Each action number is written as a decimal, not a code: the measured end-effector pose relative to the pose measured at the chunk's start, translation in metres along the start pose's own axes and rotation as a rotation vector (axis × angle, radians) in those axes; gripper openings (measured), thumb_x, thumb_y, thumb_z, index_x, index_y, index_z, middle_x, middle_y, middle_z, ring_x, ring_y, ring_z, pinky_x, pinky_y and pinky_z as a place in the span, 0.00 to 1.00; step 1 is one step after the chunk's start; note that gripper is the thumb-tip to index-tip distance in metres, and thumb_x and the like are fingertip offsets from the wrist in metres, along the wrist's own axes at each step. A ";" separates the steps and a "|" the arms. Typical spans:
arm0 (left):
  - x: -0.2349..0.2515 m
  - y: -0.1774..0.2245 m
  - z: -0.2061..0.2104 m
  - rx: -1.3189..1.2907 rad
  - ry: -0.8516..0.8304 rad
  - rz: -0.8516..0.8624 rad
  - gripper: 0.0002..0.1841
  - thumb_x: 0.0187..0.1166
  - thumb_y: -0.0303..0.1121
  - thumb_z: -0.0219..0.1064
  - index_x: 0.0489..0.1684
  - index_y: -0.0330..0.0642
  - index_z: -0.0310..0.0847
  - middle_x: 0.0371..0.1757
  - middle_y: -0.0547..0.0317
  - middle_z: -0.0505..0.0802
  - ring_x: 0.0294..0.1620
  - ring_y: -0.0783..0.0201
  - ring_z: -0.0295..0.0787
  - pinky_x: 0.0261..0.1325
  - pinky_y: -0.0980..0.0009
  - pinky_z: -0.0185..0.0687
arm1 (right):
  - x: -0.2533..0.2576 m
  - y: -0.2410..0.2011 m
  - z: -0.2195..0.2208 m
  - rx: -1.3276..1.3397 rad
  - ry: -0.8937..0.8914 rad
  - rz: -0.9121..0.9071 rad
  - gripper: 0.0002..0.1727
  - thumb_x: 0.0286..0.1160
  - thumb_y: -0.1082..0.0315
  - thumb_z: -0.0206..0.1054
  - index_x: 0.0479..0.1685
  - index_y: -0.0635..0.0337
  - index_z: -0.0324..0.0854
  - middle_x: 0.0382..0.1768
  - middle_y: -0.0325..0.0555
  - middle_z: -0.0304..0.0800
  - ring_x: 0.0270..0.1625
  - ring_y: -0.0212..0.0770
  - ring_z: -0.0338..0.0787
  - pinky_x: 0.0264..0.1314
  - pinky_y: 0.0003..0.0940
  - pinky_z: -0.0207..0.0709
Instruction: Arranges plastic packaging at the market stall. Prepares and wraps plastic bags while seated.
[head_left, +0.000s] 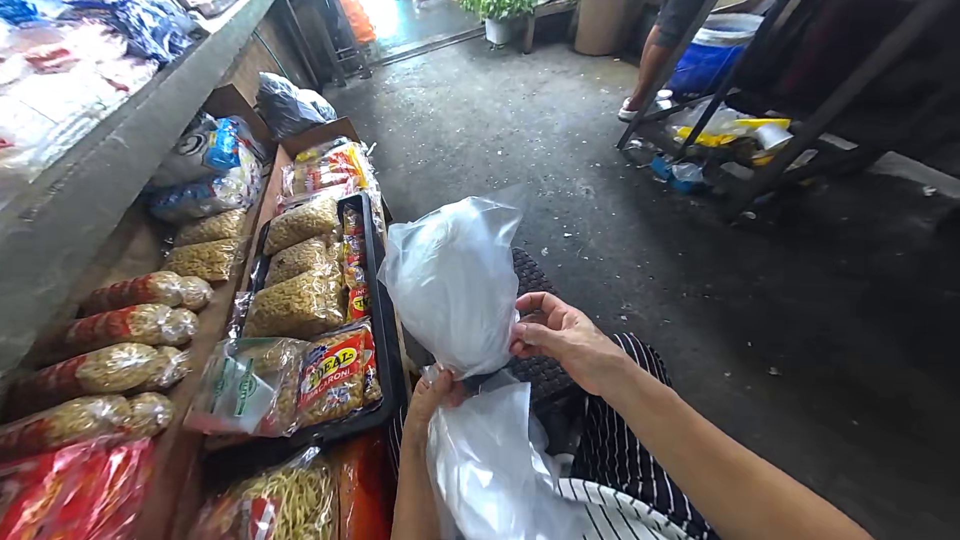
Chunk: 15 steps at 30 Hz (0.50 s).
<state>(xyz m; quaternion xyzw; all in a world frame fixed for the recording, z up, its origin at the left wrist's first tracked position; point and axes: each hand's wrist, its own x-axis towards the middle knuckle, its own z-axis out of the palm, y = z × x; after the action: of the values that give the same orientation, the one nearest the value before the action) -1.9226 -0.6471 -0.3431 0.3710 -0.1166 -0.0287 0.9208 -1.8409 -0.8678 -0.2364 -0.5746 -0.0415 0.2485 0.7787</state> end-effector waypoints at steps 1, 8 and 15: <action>0.002 0.000 0.002 -0.006 -0.040 -0.008 0.09 0.83 0.41 0.67 0.45 0.51 0.94 0.27 0.73 0.92 0.30 0.82 0.87 0.43 0.83 0.82 | -0.001 0.000 0.003 0.002 0.013 -0.009 0.19 0.76 0.78 0.66 0.64 0.63 0.68 0.35 0.40 0.91 0.36 0.32 0.93 0.46 0.28 0.89; 0.006 0.001 0.019 0.154 0.161 -0.109 0.06 0.77 0.33 0.71 0.33 0.51 0.94 0.20 0.72 0.89 0.22 0.81 0.82 0.34 0.82 0.80 | 0.012 0.024 -0.008 0.512 -0.068 -0.019 0.12 0.81 0.75 0.51 0.58 0.59 0.74 0.40 0.46 0.93 0.42 0.40 0.95 0.55 0.37 0.89; 0.004 -0.001 0.017 0.400 0.398 -0.130 0.13 0.76 0.21 0.63 0.26 0.48 0.91 0.23 0.72 0.91 0.25 0.81 0.84 0.36 0.81 0.83 | 0.017 0.027 -0.017 -0.072 0.006 -0.044 0.06 0.79 0.78 0.63 0.49 0.62 0.76 0.36 0.36 0.88 0.36 0.29 0.89 0.44 0.25 0.86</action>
<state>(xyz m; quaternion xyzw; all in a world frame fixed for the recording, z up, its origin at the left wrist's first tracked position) -1.9229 -0.6595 -0.3314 0.5501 0.0870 0.0095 0.8305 -1.8287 -0.8692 -0.2703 -0.6020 -0.0605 0.2279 0.7629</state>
